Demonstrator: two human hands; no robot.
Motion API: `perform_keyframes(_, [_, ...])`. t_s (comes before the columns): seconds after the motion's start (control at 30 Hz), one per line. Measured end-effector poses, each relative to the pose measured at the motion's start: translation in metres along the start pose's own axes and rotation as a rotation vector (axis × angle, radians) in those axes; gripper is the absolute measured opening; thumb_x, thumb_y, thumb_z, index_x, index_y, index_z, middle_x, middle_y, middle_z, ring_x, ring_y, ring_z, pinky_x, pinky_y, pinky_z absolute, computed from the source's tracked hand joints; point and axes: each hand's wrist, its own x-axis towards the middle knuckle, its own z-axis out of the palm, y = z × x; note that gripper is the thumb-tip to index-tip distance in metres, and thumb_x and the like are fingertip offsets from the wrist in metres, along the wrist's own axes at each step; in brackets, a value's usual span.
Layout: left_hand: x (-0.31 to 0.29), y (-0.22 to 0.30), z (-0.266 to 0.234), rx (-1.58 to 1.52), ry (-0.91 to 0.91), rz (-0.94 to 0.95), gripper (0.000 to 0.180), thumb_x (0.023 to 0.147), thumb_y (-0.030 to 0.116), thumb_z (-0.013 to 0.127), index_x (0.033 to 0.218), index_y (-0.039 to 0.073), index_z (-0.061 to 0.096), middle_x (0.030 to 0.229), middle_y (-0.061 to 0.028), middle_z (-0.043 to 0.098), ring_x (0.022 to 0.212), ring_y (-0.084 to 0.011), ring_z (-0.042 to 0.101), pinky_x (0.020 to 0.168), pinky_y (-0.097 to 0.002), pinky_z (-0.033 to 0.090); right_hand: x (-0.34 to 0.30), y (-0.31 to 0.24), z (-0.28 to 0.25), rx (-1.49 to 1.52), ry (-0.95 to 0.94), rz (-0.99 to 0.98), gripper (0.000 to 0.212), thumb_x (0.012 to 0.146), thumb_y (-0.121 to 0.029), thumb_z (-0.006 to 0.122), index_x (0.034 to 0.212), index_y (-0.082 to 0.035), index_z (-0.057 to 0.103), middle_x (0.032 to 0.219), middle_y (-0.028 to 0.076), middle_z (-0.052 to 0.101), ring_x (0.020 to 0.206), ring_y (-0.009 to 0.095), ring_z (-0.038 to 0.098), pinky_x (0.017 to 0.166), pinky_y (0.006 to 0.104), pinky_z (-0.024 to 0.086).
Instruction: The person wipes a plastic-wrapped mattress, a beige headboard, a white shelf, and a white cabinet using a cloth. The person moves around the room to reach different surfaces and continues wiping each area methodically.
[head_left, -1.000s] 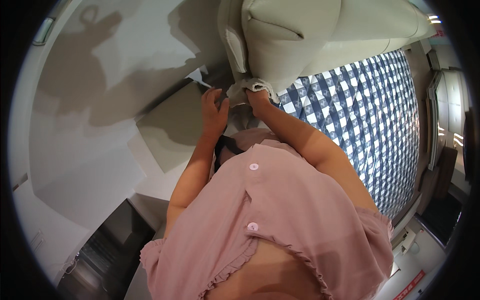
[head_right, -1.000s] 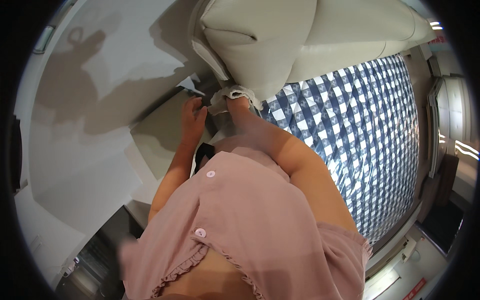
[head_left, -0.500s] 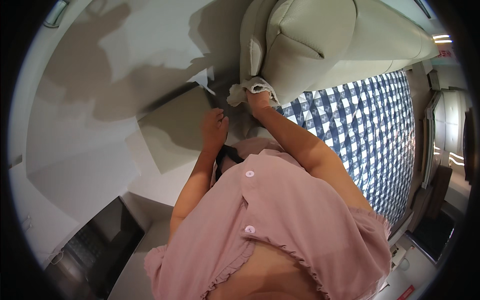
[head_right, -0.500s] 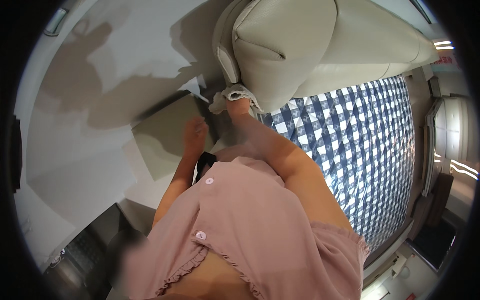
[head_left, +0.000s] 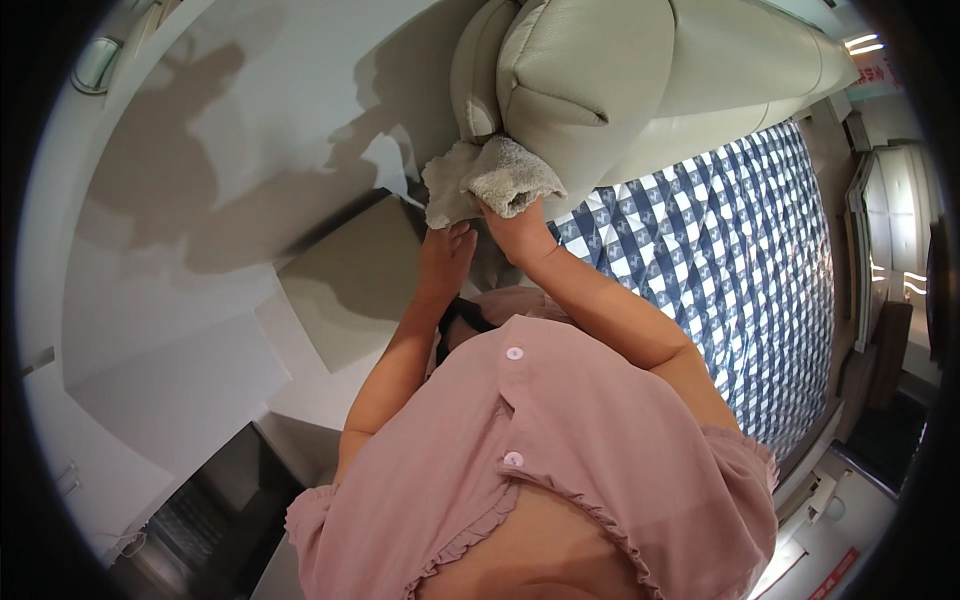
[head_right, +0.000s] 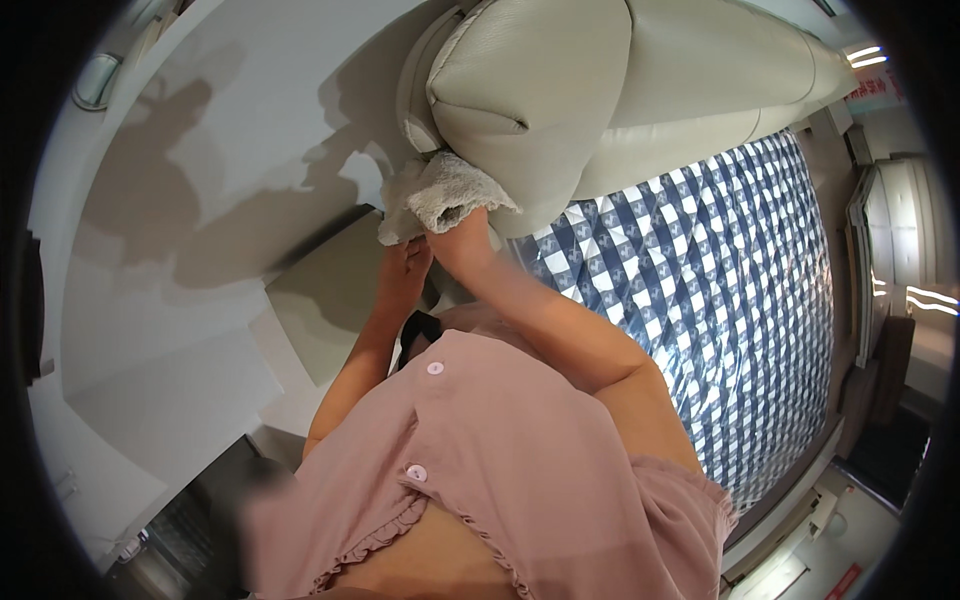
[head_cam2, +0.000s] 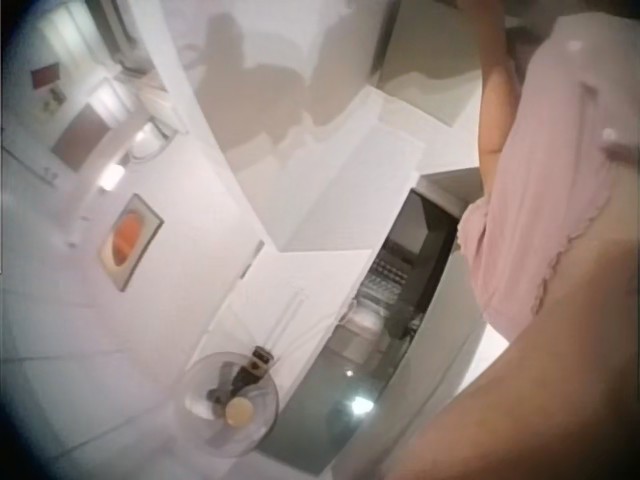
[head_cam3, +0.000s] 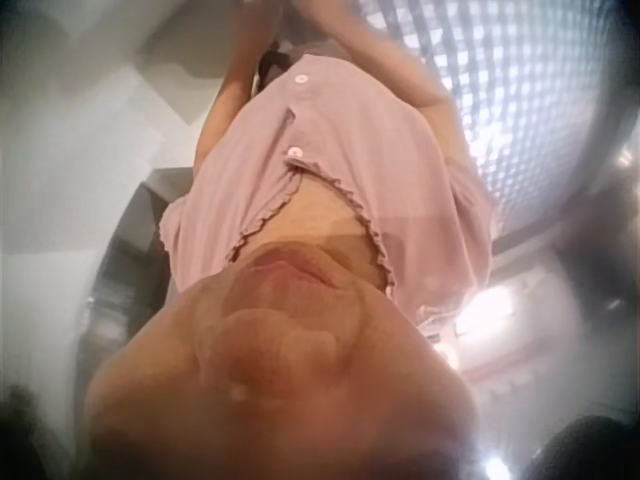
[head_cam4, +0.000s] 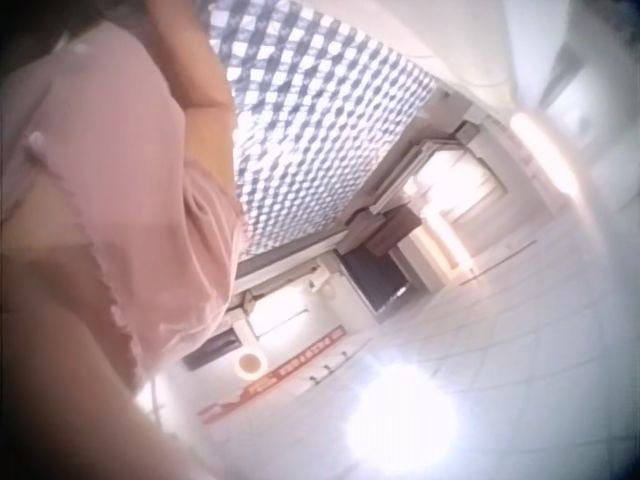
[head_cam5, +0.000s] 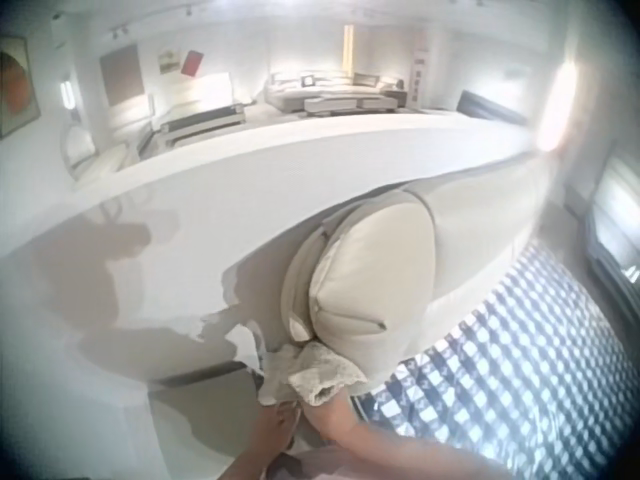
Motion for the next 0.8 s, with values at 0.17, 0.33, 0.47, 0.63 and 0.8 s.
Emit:
perform_keyframes(0.17, [0.002,0.043,-0.002,0.197,-0.027,0.096,0.035,0.09,0.004,0.063,0.123,-0.003,0.055,0.113,-0.0116,0.065,0.1,-0.0157,0.062,0.086,-0.0293,0.049,0.002,-0.031,-0.024,-0.165,0.189,-0.408,0.028,0.079,-0.019,0.07,0.104,-0.007,0.066,0.106,0.014,0.065,0.101,0.037,0.06,0.088,0.0485,0.046])
perform_keyframes(0.33, [0.01,0.061,0.002,0.018,0.138,0.378,0.039,0.089,0.006,0.066,0.125,-0.003,0.054,0.113,-0.0096,0.065,0.102,-0.0168,0.061,0.089,-0.0299,0.048,0.001,-0.04,-0.022,0.267,0.078,-0.278,0.041,0.076,-0.02,0.071,0.114,-0.007,0.063,0.117,0.016,0.061,0.106,0.037,0.058,0.088,0.046,0.048])
perform_keyframes(0.47, [0.012,0.047,-0.009,-0.271,0.059,0.114,0.048,0.089,0.007,0.065,0.133,0.0,0.048,0.119,-0.0085,0.061,0.109,-0.0184,0.058,0.093,-0.0302,0.046,-0.008,-0.011,-0.007,0.031,-0.007,-0.312,0.042,0.073,-0.016,0.071,0.113,-0.007,0.064,0.122,0.019,0.058,0.108,0.038,0.058,0.087,0.0458,0.051])
perform_keyframes(0.63, [-0.005,0.049,-0.007,-0.379,-0.002,-0.152,0.042,0.097,0.015,0.052,0.136,0.001,0.046,0.124,-0.0087,0.059,0.111,-0.017,0.057,0.093,-0.0291,0.047,-0.012,0.026,0.006,-0.221,-0.07,-0.272,0.031,0.068,-0.016,0.073,0.096,-0.004,0.069,0.121,0.024,0.056,0.107,0.037,0.06,0.083,0.045,0.054])
perform_keyframes(0.8, [0.005,0.039,-0.007,-1.098,-0.136,-0.45,0.045,0.102,0.034,0.047,0.139,0.009,0.045,0.131,-0.0063,0.057,0.119,-0.0209,0.056,0.093,-0.0382,0.053,-0.01,0.02,-0.009,-0.31,-0.255,-0.071,0.035,0.068,-0.012,0.071,0.102,-0.004,0.067,0.116,0.024,0.056,0.107,0.037,0.059,0.084,0.0436,0.054])
